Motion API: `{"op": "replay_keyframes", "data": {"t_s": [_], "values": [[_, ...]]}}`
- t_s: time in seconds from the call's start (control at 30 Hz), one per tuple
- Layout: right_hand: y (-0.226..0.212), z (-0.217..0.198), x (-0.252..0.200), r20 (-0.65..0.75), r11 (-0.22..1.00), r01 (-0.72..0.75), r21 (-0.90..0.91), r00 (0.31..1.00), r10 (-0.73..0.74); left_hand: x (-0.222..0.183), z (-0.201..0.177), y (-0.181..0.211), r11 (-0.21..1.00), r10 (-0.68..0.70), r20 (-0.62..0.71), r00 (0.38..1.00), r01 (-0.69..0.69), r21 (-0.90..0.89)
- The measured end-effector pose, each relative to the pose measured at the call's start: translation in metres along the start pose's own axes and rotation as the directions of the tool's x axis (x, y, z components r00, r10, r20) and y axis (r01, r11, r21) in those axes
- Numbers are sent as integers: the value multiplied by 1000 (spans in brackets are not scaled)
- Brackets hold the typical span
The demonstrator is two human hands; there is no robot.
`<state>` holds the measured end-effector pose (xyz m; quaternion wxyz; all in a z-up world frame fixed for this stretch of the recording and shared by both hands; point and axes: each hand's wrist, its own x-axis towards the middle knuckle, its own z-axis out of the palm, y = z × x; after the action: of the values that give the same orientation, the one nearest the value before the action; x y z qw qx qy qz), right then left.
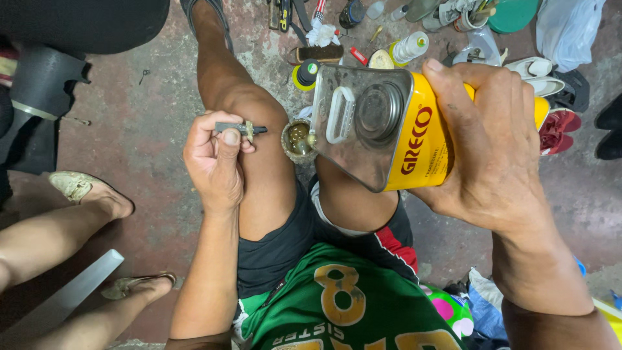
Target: The person applies adhesive to the sole of a sneaker using a brush and a small container of glue, while holding the shoe in their other hand.
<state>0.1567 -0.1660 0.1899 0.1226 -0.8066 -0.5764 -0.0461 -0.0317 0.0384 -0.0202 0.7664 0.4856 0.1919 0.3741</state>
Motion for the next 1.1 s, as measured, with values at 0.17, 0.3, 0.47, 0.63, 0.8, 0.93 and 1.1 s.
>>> {"op": "replay_keyframes", "data": {"t_s": [0.17,0.3,0.47,0.63,0.8,0.93,1.1], "values": [[-2,-1,4,6,1000,2,0,1000,-2,1,1,2,1000,2,5,1000,-2,-21],[-3,-1,4,6,1000,-2,-14,1000,2,1,0,2,1000,6,3,1000,-6,-14],[-1,0,0,-1,1000,4,-5,1000,-4,1,0,1,1000,8,-1,1000,-8,-22],[1,1,-3,-3,1000,-3,0,1000,3,2,-1,1,1000,4,0,1000,-4,-30],[1,1,-4,-11,1000,13,16,1000,-13,1,-1,0,1000,5,-1,1000,-5,-15],[1,1,-3,-6,1000,0,19,1000,0,2,-2,-1,1000,2,-2,1000,-2,-17],[1,1,-3,-8,1000,1,12,1000,0,3,-1,0,1000,2,3,1000,-2,-15]]}}
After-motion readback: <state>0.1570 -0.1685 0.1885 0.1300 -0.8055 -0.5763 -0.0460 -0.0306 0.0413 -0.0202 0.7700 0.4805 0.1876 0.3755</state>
